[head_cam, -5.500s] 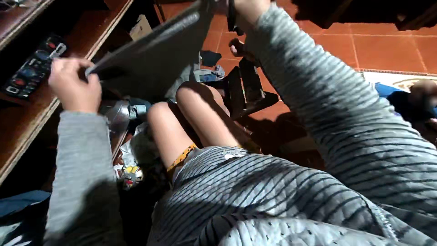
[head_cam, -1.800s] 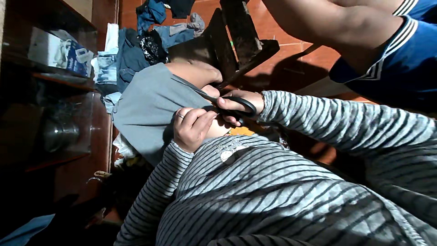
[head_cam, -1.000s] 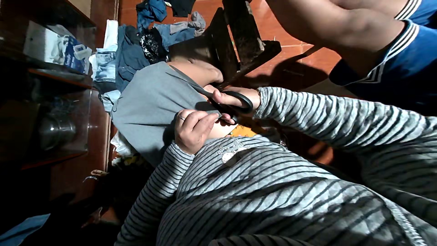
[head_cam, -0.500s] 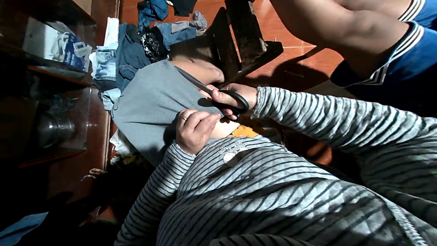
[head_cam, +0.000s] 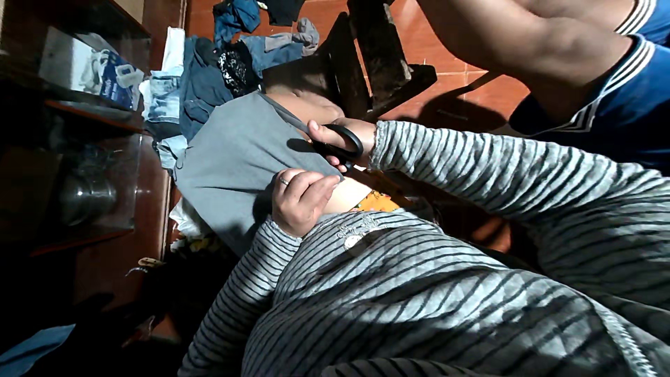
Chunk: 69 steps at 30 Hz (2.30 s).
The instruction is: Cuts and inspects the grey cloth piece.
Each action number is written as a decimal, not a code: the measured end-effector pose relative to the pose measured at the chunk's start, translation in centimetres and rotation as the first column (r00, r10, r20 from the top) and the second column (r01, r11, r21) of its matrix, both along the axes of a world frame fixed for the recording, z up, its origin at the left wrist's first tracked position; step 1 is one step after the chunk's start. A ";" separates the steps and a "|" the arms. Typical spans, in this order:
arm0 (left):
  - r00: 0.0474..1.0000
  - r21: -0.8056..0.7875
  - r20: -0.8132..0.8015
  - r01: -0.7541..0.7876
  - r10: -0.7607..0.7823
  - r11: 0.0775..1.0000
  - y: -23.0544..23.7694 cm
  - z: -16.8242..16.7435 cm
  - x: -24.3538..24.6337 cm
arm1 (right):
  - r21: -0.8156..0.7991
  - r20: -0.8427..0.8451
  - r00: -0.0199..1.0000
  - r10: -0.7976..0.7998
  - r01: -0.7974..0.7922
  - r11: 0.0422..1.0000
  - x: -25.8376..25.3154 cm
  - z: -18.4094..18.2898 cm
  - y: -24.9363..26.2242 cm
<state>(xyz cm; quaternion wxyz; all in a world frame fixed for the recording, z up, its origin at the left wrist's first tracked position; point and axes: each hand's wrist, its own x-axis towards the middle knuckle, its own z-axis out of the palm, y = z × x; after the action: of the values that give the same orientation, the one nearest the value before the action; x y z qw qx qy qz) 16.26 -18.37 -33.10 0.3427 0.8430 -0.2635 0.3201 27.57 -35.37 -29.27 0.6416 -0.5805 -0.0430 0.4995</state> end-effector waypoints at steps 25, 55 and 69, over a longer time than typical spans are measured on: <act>0.806 0.017 -0.584 0.127 -0.093 0.992 -1.8 6.0 -3.1 | 0.293 0.007 0.972 0.236 -0.228 0.929 -6.4 -2.5 -10.3; 0.770 -0.127 -0.578 0.243 -0.271 0.962 -1.8 5.7 -3.4 | 0.132 0.099 0.993 0.069 -0.082 0.988 -3.6 -1.5 -4.0; 0.774 -0.118 -0.578 0.237 -0.261 0.964 -1.7 5.5 -3.4 | 0.169 0.207 0.974 0.093 -0.129 0.977 -1.4 -7.2 -2.6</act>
<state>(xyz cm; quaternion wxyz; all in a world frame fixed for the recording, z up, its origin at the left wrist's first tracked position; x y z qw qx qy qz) 12.84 -20.06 -27.61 0.4626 0.8514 -0.2473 0.0002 26.20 -37.96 -36.48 0.6555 -0.5629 -0.1843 0.4684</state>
